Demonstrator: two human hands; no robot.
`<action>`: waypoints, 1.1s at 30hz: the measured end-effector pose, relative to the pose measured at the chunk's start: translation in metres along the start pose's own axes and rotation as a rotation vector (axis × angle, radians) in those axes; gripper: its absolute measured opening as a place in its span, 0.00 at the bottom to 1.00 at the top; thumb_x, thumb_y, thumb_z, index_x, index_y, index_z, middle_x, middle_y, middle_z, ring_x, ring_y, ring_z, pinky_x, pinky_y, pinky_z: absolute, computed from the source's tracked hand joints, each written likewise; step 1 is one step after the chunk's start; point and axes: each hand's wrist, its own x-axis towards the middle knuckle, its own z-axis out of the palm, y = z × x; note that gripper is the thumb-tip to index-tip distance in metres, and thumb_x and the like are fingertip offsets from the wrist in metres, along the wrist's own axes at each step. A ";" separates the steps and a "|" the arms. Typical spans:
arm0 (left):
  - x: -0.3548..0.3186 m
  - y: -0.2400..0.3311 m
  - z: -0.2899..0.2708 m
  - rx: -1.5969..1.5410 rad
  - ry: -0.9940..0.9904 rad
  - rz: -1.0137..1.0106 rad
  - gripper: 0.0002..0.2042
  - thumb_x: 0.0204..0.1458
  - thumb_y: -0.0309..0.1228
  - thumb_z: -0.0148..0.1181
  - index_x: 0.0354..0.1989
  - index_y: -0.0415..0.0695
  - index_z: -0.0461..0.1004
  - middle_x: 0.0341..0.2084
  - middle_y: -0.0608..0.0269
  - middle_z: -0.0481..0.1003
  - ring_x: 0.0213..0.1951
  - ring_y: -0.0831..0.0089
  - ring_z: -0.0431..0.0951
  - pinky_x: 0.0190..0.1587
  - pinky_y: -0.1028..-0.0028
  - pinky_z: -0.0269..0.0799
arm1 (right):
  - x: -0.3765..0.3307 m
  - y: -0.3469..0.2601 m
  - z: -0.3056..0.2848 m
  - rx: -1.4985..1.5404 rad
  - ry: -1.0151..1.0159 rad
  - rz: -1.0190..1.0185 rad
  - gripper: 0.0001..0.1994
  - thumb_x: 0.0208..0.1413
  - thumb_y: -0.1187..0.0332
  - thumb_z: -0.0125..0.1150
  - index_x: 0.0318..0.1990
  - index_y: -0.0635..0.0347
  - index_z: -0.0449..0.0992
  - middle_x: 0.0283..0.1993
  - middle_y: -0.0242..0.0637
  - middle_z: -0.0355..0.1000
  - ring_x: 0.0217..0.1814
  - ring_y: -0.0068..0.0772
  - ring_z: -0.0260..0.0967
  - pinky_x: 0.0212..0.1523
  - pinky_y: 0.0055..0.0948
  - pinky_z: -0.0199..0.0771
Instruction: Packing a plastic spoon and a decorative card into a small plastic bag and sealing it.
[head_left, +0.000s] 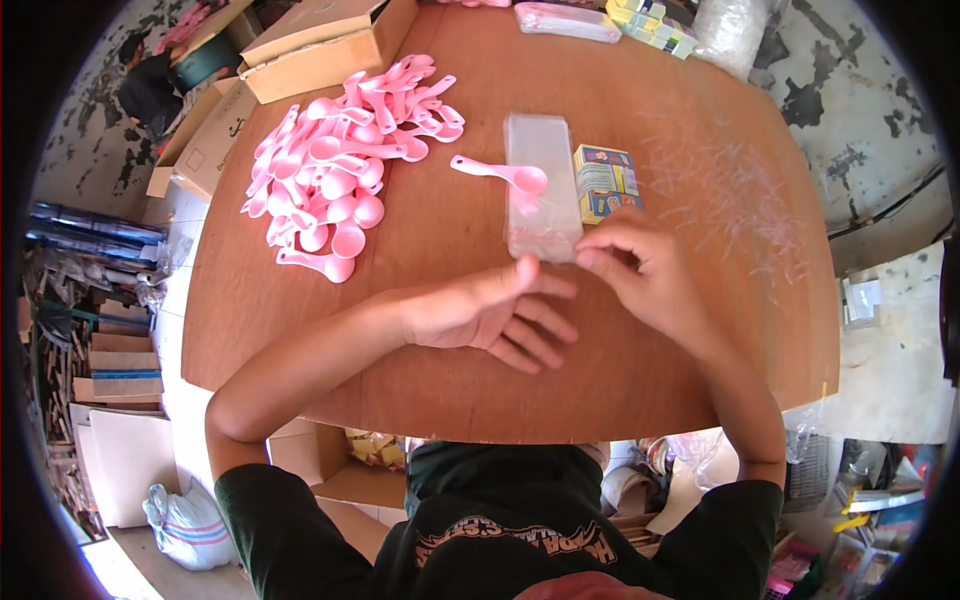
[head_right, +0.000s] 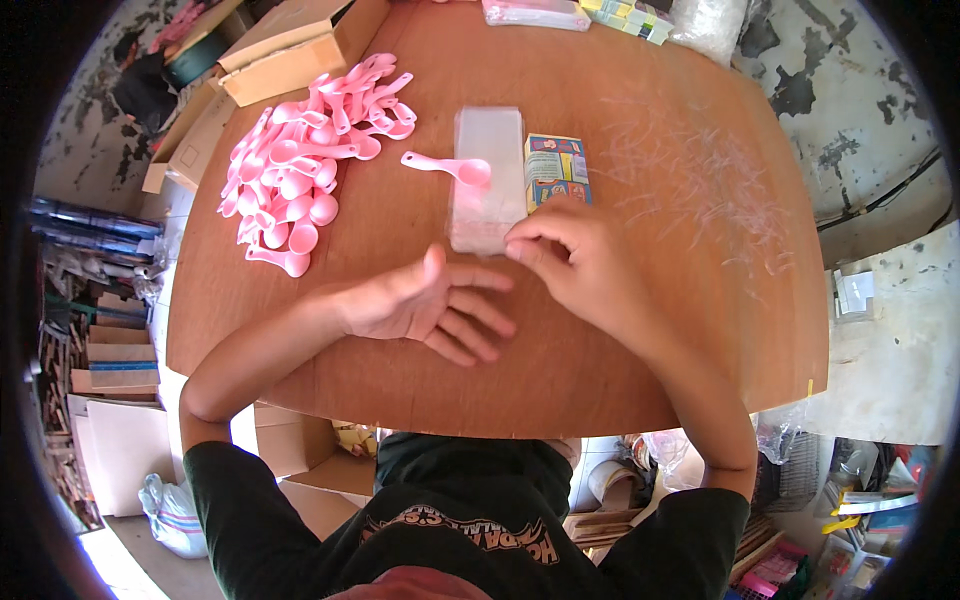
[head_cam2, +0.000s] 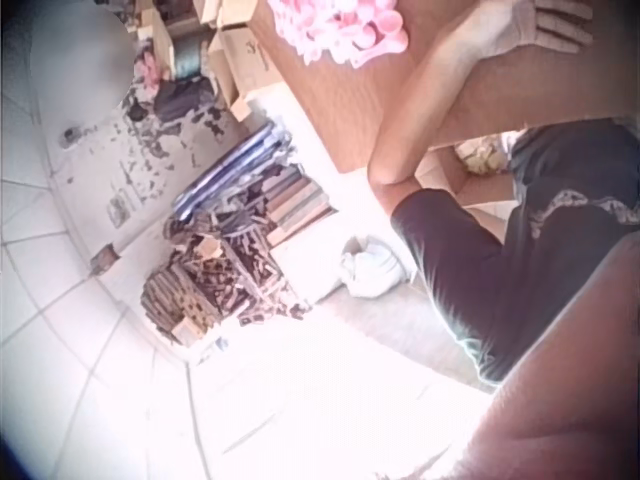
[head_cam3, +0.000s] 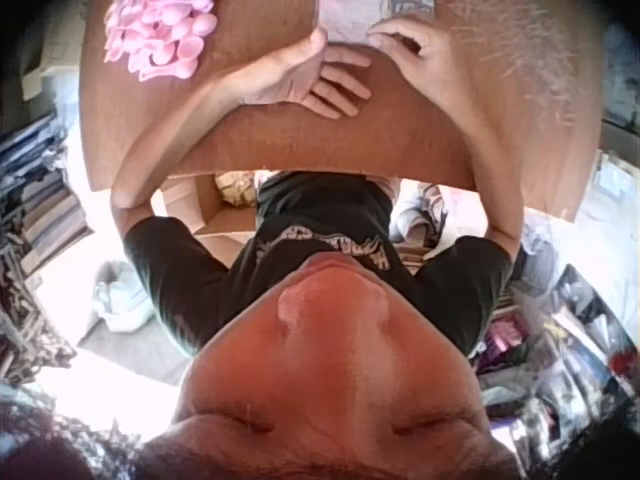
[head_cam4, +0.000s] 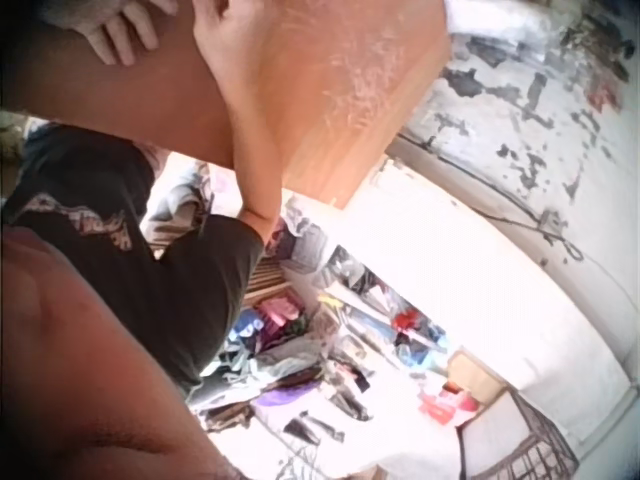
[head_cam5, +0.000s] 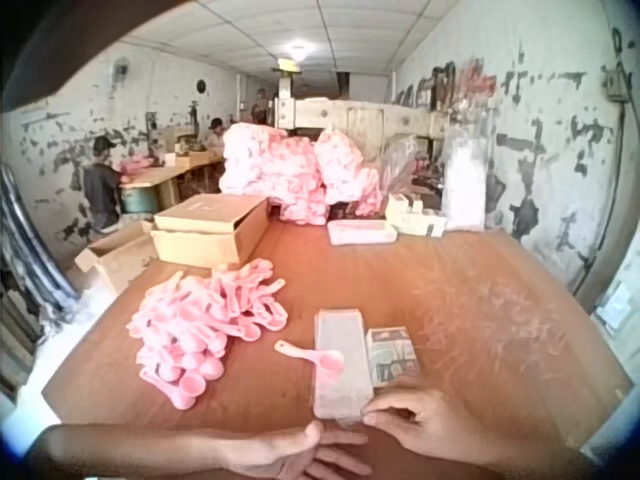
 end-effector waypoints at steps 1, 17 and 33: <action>0.007 -0.002 -0.007 -0.121 -0.053 0.035 0.42 0.49 0.67 0.43 0.62 0.44 0.53 0.57 0.49 0.62 0.55 0.57 0.69 0.58 0.55 0.62 | -0.002 -0.004 0.002 -0.066 -0.044 -0.089 0.02 0.48 0.74 0.63 0.30 0.61 0.77 0.28 0.37 0.70 0.28 0.35 0.69 0.28 0.30 0.68; 0.023 -0.004 -0.006 -0.298 0.163 0.281 0.26 0.57 0.33 0.47 0.62 0.38 0.50 0.56 0.44 0.64 0.59 0.56 0.65 0.61 0.61 0.60 | 0.019 0.018 -0.031 -0.676 -0.023 -0.150 0.08 0.47 0.73 0.63 0.36 0.60 0.77 0.36 0.38 0.70 0.34 0.42 0.71 0.33 0.33 0.71; 0.027 0.011 -0.016 -0.331 0.208 0.420 0.29 0.57 0.31 0.46 0.65 0.39 0.43 0.58 0.44 0.62 0.58 0.54 0.65 0.59 0.56 0.63 | -0.016 -0.022 -0.039 -0.428 0.221 0.147 0.03 0.53 0.74 0.59 0.34 0.64 0.76 0.22 0.35 0.72 0.18 0.17 0.64 0.17 0.22 0.59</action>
